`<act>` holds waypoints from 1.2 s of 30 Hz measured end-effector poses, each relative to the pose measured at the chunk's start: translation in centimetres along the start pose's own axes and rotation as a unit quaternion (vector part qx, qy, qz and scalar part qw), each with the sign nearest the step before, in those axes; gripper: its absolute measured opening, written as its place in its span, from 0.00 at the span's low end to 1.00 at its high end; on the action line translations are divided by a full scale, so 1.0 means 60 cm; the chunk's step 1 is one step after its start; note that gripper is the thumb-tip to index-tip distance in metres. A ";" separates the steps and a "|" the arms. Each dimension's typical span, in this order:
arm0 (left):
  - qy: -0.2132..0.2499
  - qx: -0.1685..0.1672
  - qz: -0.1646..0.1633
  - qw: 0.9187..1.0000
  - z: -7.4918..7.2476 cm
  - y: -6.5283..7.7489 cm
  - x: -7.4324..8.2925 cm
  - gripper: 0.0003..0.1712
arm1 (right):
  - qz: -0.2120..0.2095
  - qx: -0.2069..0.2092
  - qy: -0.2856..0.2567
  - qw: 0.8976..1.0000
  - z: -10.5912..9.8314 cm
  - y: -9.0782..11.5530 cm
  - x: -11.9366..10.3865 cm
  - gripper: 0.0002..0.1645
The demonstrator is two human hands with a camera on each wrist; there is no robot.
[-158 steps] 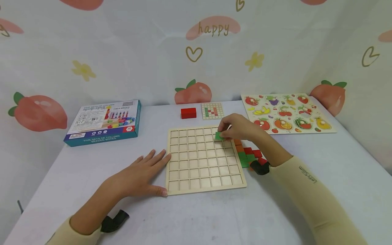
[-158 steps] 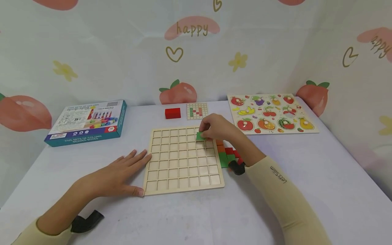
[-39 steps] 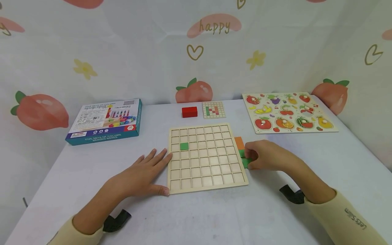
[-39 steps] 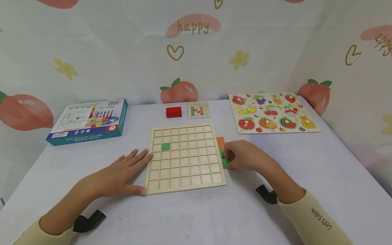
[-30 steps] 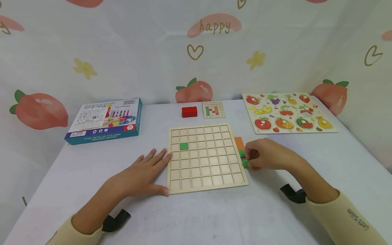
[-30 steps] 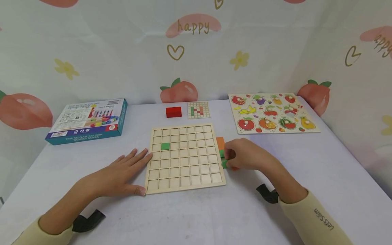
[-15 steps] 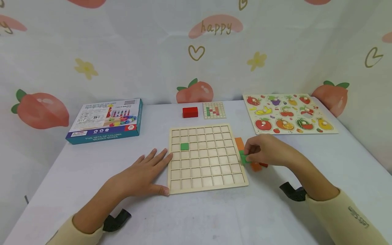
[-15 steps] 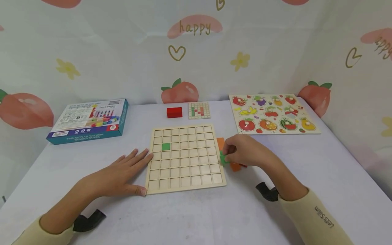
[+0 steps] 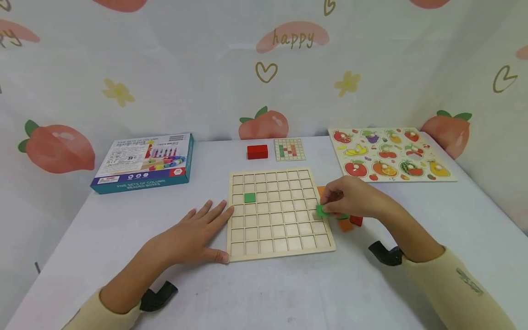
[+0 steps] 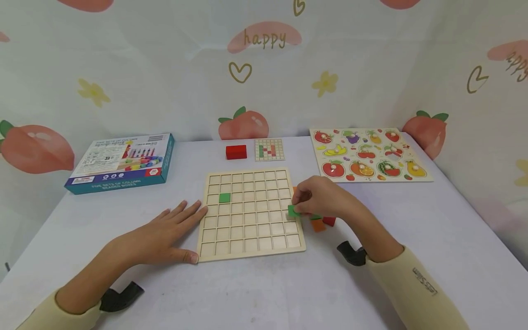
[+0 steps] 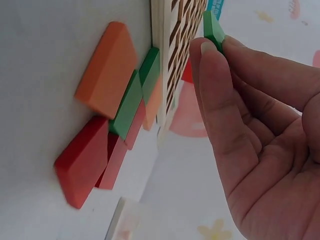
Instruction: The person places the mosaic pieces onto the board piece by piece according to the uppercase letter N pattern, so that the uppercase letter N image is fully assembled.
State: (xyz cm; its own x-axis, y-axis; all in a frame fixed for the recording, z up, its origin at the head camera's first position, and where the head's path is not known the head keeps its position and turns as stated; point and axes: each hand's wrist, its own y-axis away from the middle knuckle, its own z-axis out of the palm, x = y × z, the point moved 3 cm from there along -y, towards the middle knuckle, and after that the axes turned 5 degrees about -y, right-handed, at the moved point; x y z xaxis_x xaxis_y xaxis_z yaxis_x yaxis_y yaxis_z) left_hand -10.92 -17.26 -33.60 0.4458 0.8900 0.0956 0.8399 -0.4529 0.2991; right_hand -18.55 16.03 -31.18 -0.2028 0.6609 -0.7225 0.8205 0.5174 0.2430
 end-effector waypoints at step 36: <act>-0.007 0.005 0.001 1.000 0.004 -0.001 -0.001 0.62 | -0.023 -0.049 -0.067 0.996 0.049 -0.102 -0.092 0.03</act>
State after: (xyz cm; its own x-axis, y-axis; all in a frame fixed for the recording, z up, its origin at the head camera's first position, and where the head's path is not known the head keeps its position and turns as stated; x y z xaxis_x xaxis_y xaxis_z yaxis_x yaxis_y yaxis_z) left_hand -10.94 -17.31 -33.86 0.4515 0.8885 0.0821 0.8423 -0.4548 0.2892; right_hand -20.91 7.62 -30.57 -0.1605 0.5596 -0.8130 0.7539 0.6012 0.2650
